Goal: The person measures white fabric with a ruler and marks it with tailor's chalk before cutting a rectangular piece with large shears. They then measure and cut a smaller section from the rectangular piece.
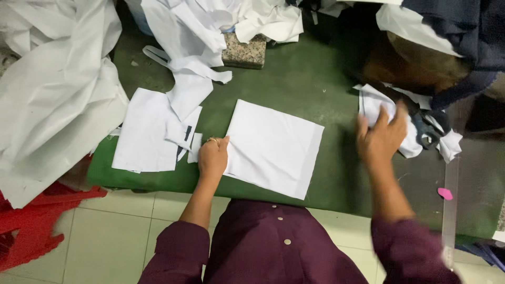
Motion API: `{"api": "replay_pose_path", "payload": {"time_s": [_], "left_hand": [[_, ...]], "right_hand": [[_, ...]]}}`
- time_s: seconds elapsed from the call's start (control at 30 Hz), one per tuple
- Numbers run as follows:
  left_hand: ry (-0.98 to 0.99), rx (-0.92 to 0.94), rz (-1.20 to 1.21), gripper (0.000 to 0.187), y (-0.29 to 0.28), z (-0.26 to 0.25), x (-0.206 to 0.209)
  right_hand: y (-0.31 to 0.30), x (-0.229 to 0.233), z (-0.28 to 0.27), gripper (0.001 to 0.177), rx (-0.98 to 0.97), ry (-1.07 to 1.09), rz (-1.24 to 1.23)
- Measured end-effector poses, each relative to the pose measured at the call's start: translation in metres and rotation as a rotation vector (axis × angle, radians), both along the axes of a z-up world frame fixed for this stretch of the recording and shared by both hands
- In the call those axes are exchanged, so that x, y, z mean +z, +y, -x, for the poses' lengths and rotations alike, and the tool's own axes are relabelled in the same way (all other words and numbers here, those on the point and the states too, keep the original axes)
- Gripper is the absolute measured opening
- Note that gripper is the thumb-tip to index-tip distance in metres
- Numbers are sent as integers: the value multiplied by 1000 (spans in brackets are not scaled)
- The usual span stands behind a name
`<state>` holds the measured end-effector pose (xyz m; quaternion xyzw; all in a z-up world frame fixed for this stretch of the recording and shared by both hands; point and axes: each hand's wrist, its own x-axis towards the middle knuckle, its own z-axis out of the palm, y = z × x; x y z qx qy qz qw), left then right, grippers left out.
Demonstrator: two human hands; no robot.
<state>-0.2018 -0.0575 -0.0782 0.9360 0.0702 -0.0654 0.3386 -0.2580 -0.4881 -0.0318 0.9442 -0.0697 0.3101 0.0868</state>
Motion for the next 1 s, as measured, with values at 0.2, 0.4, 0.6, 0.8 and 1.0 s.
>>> {"api": "replay_pose_path", "payload": {"time_s": [0.2, 0.4, 0.6, 0.8, 1.0], "left_hand": [[116, 68, 56, 55, -6, -9, 41], [263, -6, -29, 34, -36, -5, -8], [125, -7, 208, 33, -62, 5, 9], [-36, 56, 13, 21, -17, -7, 21], [149, 88, 31, 32, -25, -15, 30]], "right_hand": [[119, -11, 66, 60, -348, 553, -924], [76, -28, 56, 20, -429, 519, -1046], [55, 25, 58, 44, -486, 554, -1239], [127, -5, 49, 47, -247, 465, -818], [82, -4, 40, 27, -412, 676, -1080]]}}
